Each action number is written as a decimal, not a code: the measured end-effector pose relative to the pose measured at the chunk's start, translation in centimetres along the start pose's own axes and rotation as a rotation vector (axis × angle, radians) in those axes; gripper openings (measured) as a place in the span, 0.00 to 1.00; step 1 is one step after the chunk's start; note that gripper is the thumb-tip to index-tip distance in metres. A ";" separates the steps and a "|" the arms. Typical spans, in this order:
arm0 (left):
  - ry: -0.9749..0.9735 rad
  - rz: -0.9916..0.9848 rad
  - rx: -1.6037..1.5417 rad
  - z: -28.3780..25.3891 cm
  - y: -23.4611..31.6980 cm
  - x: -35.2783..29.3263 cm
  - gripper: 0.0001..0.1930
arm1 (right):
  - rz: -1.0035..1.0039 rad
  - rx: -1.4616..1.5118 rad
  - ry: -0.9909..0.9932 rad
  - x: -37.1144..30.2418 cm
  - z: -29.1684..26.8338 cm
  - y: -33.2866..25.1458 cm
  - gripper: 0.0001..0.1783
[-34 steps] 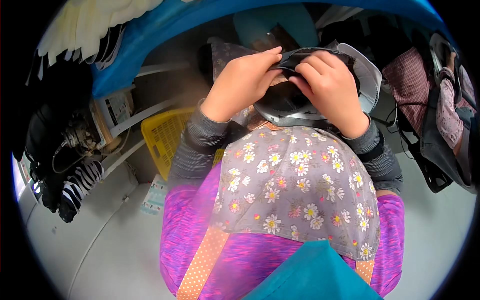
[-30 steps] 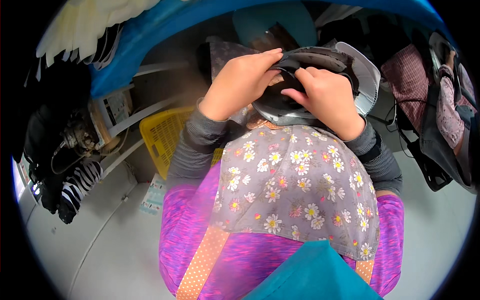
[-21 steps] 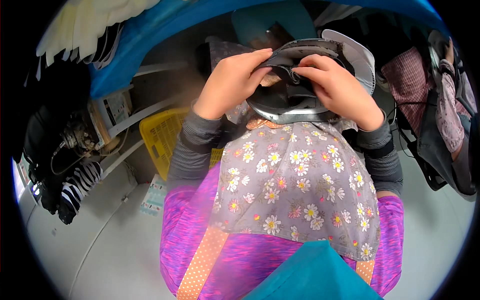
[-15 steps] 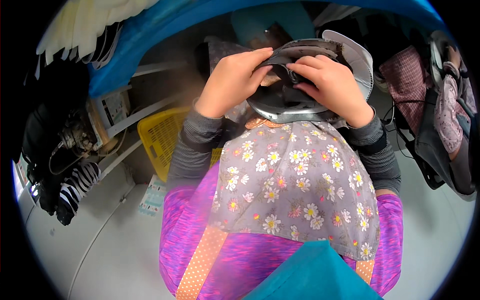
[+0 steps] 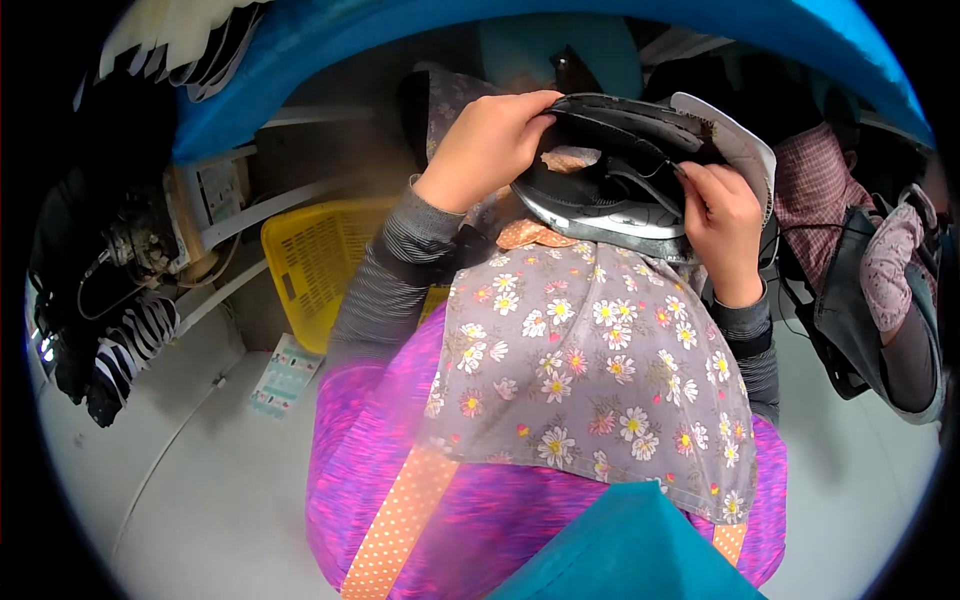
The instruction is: Manually inserting foam padding and liners into shoe uppers at a factory workstation.
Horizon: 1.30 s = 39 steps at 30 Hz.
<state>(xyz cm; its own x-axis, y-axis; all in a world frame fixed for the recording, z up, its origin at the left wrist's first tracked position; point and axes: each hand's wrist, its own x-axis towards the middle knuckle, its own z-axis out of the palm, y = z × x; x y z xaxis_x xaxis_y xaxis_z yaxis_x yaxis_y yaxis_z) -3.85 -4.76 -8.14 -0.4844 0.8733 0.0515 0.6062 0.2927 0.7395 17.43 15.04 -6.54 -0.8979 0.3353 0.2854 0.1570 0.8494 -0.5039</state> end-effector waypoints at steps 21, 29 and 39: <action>0.094 0.070 0.104 1.4 1.6 -0.9 0.15 | -0.015 -0.009 -0.521 3.6 4.6 -3.2 0.12; 0.044 0.088 0.042 1.4 0.8 -1.1 0.16 | 0.027 0.468 -0.774 3.9 3.3 -1.7 0.11; 0.025 0.100 0.081 0.4 0.3 -0.7 0.15 | -0.200 0.122 -0.102 4.5 4.3 -3.0 0.14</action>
<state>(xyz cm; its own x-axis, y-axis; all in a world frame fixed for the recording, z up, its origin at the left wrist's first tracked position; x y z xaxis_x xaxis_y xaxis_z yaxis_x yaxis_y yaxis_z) -3.06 -5.14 -8.18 -0.4344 0.8898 0.1397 0.7007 0.2364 0.6732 11.14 12.27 -7.26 -0.9441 0.1175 0.3082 -0.0727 0.8372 -0.5421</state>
